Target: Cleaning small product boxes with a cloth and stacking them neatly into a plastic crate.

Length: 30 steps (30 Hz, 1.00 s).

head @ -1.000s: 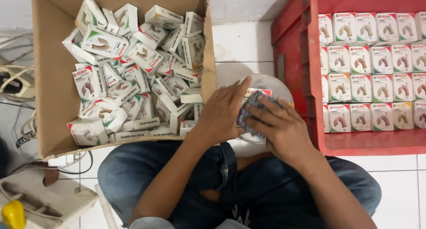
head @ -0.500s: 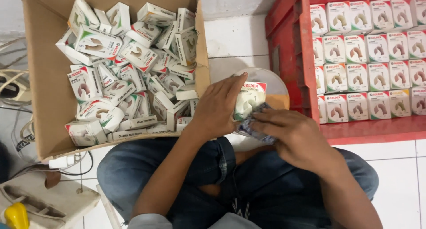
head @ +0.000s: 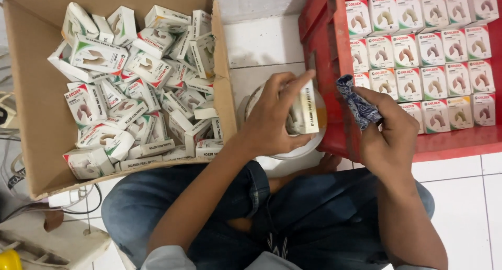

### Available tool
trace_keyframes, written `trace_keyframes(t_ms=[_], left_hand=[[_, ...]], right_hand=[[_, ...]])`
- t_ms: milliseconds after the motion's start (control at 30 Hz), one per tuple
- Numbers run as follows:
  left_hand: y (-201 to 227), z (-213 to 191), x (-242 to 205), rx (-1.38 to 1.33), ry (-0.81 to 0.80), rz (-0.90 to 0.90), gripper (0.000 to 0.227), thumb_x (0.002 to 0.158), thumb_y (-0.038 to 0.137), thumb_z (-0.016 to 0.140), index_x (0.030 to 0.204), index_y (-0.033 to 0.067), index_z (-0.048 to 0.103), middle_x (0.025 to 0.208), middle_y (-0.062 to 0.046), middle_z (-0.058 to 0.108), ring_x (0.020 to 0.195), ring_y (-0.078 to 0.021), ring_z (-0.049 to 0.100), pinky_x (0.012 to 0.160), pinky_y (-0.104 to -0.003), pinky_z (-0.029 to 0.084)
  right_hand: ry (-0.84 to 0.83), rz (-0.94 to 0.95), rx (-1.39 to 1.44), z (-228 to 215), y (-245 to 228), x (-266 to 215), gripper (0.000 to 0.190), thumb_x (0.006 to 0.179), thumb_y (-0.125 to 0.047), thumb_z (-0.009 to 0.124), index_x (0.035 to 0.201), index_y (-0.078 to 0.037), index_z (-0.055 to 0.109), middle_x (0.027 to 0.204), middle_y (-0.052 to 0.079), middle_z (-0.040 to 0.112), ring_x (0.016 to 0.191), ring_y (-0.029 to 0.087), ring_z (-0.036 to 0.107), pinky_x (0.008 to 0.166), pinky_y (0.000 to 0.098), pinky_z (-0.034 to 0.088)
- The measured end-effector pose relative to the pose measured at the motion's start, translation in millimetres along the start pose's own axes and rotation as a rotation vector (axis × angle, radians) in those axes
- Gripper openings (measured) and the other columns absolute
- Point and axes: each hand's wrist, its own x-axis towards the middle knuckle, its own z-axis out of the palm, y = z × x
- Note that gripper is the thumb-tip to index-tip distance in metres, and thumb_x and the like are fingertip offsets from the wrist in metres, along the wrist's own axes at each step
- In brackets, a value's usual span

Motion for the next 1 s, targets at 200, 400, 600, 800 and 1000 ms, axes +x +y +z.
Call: trace_keyframes(t_ms=[200, 400, 600, 800, 1000], left_hand=[[10, 1, -15, -0.273, 0.029, -0.355, 0.108, 0.066, 0.022, 0.080, 0.154, 0.0157, 0.017, 0.131, -0.016, 0.035, 0.130, -0.0340, 0.041, 0.111, -0.049, 0.036], [4, -16, -39, 0.458, 0.025, -0.214, 0.106, 0.049, 0.033, 0.087, 0.141, 0.0036, 0.043, 0.132, -0.022, 0.044, 0.132, -0.0456, 0.036, 0.112, -0.063, 0.019], [4, -25, -42, 0.456, -0.112, -0.349, 0.108, 0.050, 0.035, 0.094, 0.138, -0.0001, 0.042, 0.146, -0.030, 0.034, 0.141, -0.0502, 0.022, 0.114, -0.068, 0.007], [-7, -18, -45, 0.442, -0.134, -0.360, 0.112, 0.047, 0.042, 0.094, 0.137, 0.0036, 0.040, 0.151, -0.025, 0.033, 0.145, -0.0443, 0.020, 0.115, -0.067, 0.005], [-9, -15, -46, 0.455, -0.084, -0.312, 0.113, 0.047, 0.050, 0.094, 0.136, 0.0039, 0.042, 0.147, -0.025, 0.039, 0.143, -0.0425, 0.025, 0.115, -0.067, 0.003]], right_hand=[[-0.255, -0.207, -0.081, 0, -9, 3, 0.065, 0.068, 0.013, 0.038, 0.128, -0.001, 0.060, 0.130, 0.019, 0.065, 0.119, 0.035, 0.064, 0.100, 0.0418, 0.052], [-0.330, -0.263, 0.025, 21, -20, -10, 0.054, 0.070, 0.019, 0.049, 0.114, -0.004, 0.071, 0.113, 0.017, 0.070, 0.113, 0.042, 0.063, 0.098, 0.0490, 0.050], [-0.337, -0.380, -0.237, 42, -32, -24, 0.044, 0.079, 0.008, 0.052, 0.112, -0.012, 0.072, 0.118, 0.010, 0.070, 0.118, 0.033, 0.062, 0.100, 0.0432, 0.048], [-0.127, -0.565, -0.413, 72, -16, -25, 0.028, 0.094, -0.005, 0.053, 0.114, -0.013, 0.072, 0.122, 0.008, 0.069, 0.122, 0.031, 0.060, 0.106, 0.0430, 0.044], [0.088, -0.616, -0.454, 99, 2, 7, 0.022, 0.096, -0.009, 0.058, 0.109, -0.014, 0.076, 0.118, 0.006, 0.072, 0.118, 0.027, 0.064, 0.105, 0.0392, 0.046]])
